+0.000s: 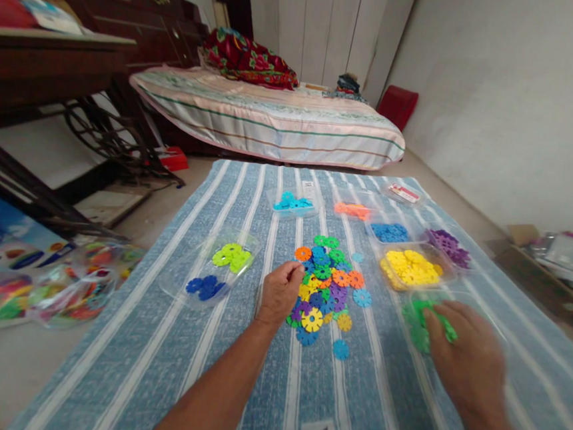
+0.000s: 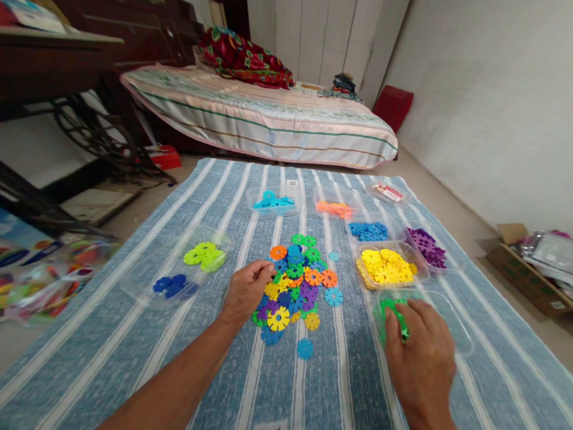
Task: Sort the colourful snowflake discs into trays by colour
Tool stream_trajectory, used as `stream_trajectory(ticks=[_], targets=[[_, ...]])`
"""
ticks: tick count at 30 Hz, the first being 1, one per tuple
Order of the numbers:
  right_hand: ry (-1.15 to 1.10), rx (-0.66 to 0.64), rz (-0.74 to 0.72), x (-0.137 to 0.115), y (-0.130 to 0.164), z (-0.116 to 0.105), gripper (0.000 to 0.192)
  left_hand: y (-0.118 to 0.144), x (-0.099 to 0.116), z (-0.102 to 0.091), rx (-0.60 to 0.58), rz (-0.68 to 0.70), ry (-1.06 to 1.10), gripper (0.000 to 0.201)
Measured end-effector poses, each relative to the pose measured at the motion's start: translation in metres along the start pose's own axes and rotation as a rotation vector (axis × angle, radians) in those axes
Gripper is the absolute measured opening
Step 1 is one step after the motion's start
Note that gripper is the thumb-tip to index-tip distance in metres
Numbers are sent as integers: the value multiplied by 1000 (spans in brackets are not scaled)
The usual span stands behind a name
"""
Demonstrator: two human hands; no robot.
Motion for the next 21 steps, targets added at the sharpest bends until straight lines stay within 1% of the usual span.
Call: stream_trajectory(ticks=[2, 4, 6, 8, 10, 12, 18, 21], targets=[[-120, 0, -114, -30, 6, 12, 22, 0, 0, 0, 0, -3, -7, 24], [-177, -75, -210, -63, 11, 29, 17, 1, -1, -1, 3, -6, -13, 24], [-166, -183, -230, -87, 15, 46, 14, 1, -1, -1, 6, -9, -15, 25], [-131, -293, -206, -100, 17, 60, 10, 1, 0, -1, 6, -11, -10, 25], [-106, -358, -179, -104, 18, 69, 8, 1, 1, -2, 1, -11, -8, 26], [-100, -371, -165, -105, 19, 71, 8, 0, 3, -2, -2, -14, -13, 26], [-147, -316, -193, -106, 20, 67, 20, -2, 1, -2, -5, -19, -23, 27], [-194, -269, -223, -105, 20, 66, 22, -2, 2, -3, -5, -15, -26, 27]])
Point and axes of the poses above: each hand's wrist, its own y-axis away from the middle knuckle, its own z-axis out of the palm, x = y × z, the point moved 5 cm from there along -y, towards the middle knuckle, and after that the axes turned 7 degrees about -z, right-handed, at the moved point
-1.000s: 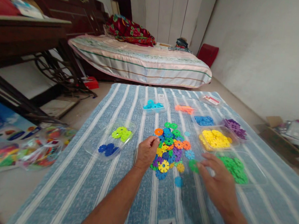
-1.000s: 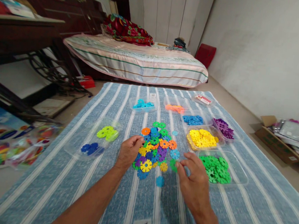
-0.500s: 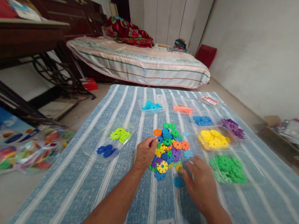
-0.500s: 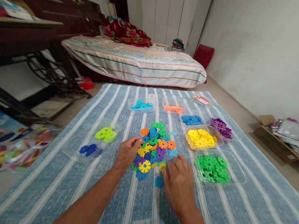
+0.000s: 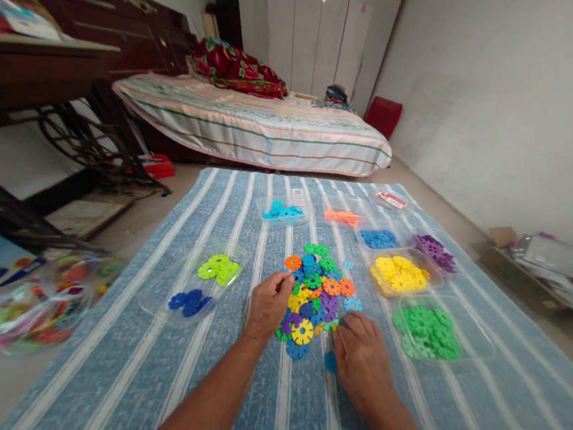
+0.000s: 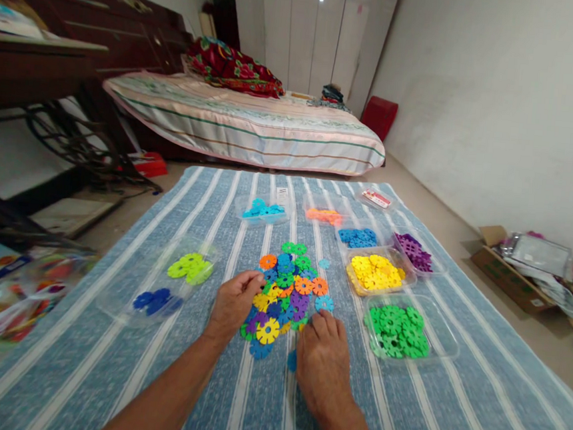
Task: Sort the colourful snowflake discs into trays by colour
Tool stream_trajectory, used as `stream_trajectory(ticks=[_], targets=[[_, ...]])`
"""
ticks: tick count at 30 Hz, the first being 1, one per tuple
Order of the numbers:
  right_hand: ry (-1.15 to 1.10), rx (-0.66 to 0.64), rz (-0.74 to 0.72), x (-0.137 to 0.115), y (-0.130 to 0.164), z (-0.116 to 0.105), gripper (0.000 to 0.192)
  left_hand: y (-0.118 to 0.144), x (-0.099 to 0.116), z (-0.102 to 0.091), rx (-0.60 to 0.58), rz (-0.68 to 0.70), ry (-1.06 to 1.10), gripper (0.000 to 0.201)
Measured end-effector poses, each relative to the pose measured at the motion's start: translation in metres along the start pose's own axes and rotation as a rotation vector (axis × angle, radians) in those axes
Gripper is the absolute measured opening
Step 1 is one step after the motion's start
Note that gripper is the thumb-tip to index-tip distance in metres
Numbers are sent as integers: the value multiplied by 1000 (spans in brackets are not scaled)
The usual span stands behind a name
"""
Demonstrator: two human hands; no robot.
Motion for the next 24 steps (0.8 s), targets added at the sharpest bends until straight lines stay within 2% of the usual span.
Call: stream_trajectory(ticks=[5, 9, 12, 14, 16, 20, 24], targets=[[-7, 106, -54, 8, -2, -5, 21, 1, 0, 0, -4, -2, 3, 27], [86, 212, -88, 35, -19, -33, 20, 1, -1, 0, -1, -1, 8, 26], [245, 317, 37, 67, -35, -61, 17, 2, 1, 0, -1, 2, 21, 26], [280, 349, 85, 77, -41, -70, 15, 2, 2, 0, 0, 0, 25, 26], [205, 307, 38, 69, -44, -63, 16, 3, 2, 0, 3, -3, 21, 26], [-33, 120, -114, 15, -34, -24, 16, 3, 1, 1, 0, 2, 26, 25], [-93, -26, -94, -27, -25, 3, 21, 3, 0, 2, -13, -10, 32, 26]])
Point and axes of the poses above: each hand's wrist, its own y-axis away from the middle knuckle, its own z-axis out of the palm, x = y × z, the point moved 5 cm from there along -y, towards the middle knuckle, and after that the axes turned 7 degrees about -z, right-handed, at the moved point
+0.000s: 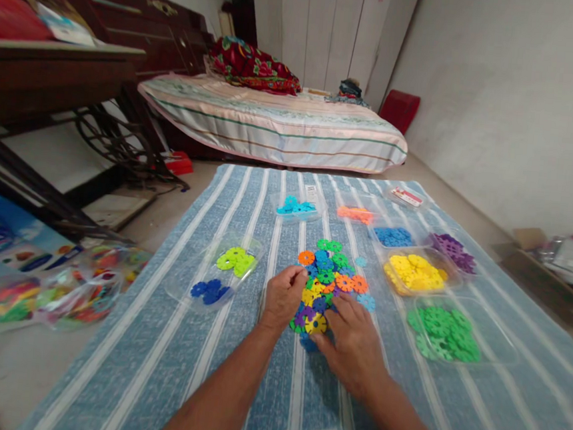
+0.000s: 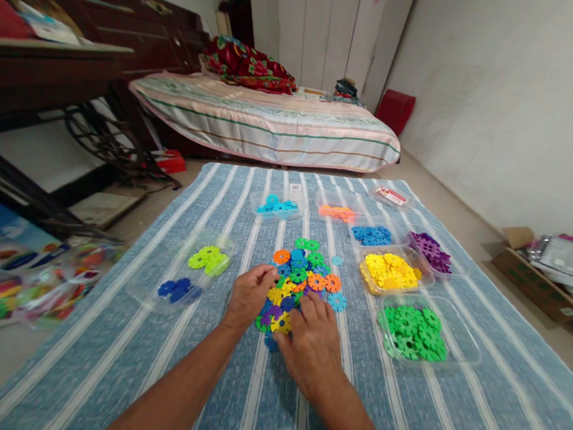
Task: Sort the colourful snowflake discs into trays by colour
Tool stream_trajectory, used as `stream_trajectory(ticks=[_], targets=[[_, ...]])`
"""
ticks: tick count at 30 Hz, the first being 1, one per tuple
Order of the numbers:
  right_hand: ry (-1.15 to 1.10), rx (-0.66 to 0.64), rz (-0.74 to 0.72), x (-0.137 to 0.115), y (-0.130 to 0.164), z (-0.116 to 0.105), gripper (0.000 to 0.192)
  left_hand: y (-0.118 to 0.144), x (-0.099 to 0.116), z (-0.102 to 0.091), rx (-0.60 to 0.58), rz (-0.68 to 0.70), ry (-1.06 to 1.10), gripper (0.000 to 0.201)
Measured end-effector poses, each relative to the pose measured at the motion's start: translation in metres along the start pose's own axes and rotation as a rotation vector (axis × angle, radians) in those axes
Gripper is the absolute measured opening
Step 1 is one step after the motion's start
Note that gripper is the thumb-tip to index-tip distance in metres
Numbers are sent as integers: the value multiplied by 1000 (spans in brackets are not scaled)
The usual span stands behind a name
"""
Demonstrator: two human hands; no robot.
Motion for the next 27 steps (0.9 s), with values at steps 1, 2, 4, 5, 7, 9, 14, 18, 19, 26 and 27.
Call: stream_trajectory(ticks=[1, 2, 4, 5, 7, 9, 14, 18, 19, 26, 27], targets=[[1, -31, 14, -5, 0, 4, 23, 0, 0, 0, -4, 0, 3, 25], [6, -58, 24, -8, -1, 6, 25, 0, 0, 0, -6, 1, 7, 25], [14, -81, 33, -10, -1, 9, 26, 0, 0, 0, -7, 3, 10, 24], [15, -79, 32, -10, -1, 10, 25, 1, 0, 0, -9, 5, 11, 24], [12, -56, 26, -10, 0, 11, 21, 0, -1, 1, -10, 5, 10, 24], [4, -22, 10, -11, 1, 11, 18, 0, -1, 1, -8, 4, 5, 24], [-55, 88, -59, -14, 4, 3, 16, -1, -1, 0, -8, 3, -3, 26], [-161, 165, -79, -12, 3, -9, 16, -2, 0, 0, -6, 12, 12, 26], [-185, 184, -76, -10, 3, -13, 15, -2, -1, 0, -4, 14, 11, 26], [-37, 326, -21, 46, -12, -53, 13, -1, 0, -1, 5, 11, 4, 25], [23, 352, -9, 58, -14, -62, 13, -1, 1, -1, 5, 8, 7, 25]])
Point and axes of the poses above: each hand's wrist, its own y-axis away from the middle knuckle, its own z-axis out of the palm, x = y × z, the point moved 5 cm from there along -y, towards the middle knuckle, and after that the axes turned 7 degrees about -z, right-handed, at the moved point
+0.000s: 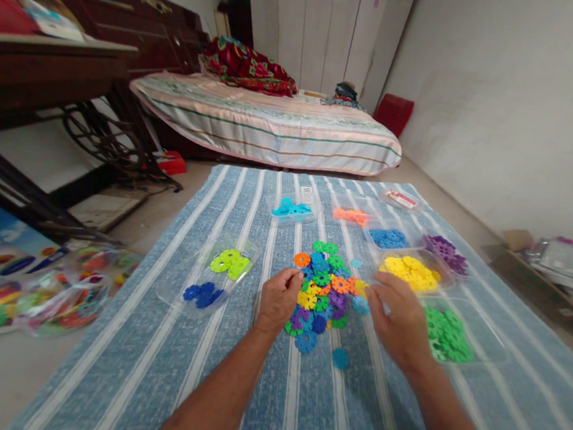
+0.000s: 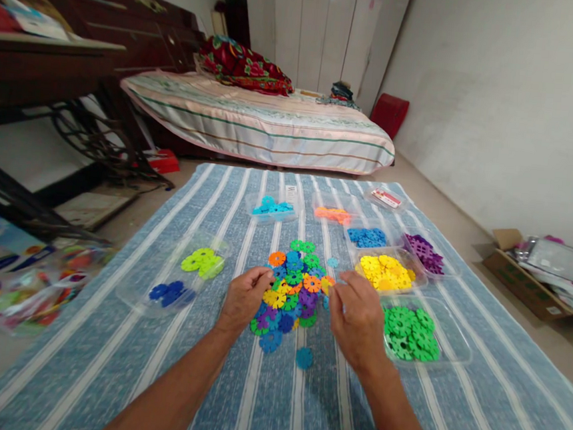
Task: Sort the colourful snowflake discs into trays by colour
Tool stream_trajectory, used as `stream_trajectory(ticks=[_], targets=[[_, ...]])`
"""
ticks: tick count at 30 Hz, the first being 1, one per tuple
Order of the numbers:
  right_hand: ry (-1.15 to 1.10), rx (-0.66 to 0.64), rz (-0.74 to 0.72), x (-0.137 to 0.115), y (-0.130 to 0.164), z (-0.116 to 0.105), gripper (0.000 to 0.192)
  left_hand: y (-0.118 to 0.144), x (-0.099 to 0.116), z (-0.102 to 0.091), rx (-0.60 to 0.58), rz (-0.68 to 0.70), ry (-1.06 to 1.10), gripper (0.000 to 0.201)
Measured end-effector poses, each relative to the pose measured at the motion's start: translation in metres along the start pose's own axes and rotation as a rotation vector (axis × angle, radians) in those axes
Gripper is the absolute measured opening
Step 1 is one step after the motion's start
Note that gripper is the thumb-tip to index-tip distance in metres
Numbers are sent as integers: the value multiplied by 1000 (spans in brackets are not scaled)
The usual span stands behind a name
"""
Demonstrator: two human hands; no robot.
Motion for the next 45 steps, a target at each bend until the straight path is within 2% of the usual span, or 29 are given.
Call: stream_trajectory(ticks=[3, 5, 8, 10, 13, 16, 18, 22, 27, 30, 33, 36, 39, 42, 45], targets=[[169, 85, 2, 38, -14, -23, 15, 1, 2, 0, -4, -8, 4, 25], [315, 78, 32, 58, -19, -32, 18, 1, 2, 0, -3, -13, 6, 24], [438, 40, 68, 65, -18, -30, 19, 1, 1, 0, 1, -20, 14, 24], [360, -2, 23, 49, -13, -15, 18, 1, 0, 1, -7, -22, 19, 24], [126, -138, -80, 7, -2, 22, 16, 0, -3, 2, -21, -31, 30, 25], [-1, -276, -107, -31, 4, 56, 17, 0, -3, 2, -28, -40, 56, 25], [-28, -356, -109, -46, 3, 71, 17, 1, -3, 2, -31, -41, 68, 24], [-16, -472, -133, -59, 0, 87, 19, 1, -2, 1, -26, -30, 61, 23], [7, -447, -169, -59, 6, 94, 20, 1, -3, 1, -25, -19, 49, 23], [-31, -371, -204, -58, 9, 91, 21, 1, -3, 2, -24, -22, 49, 24], [-59, -229, -225, -50, 2, 76, 22, 2, -3, 2, -28, -28, 66, 25], [26, -57, -197, -24, -10, 46, 17, 2, -3, 1, -30, -47, 99, 26], [249, 73, -53, 16, -18, 12, 14, 3, -2, 0, -31, -71, 141, 25], [395, 112, 75, 40, -17, -7, 14, 3, 1, 0, -39, -91, 189, 23], [282, 73, 40, 30, -8, 4, 16, 5, 5, -1, -42, -112, 242, 22]])
Point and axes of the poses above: each hand's wrist, its own y-axis away from the middle knuckle, its own z-axis out of the palm, x = y × z, the point moved 5 cm from there along -y, towards the middle knuckle, and after that the axes turned 7 degrees about -z, right-handed, at the moved point
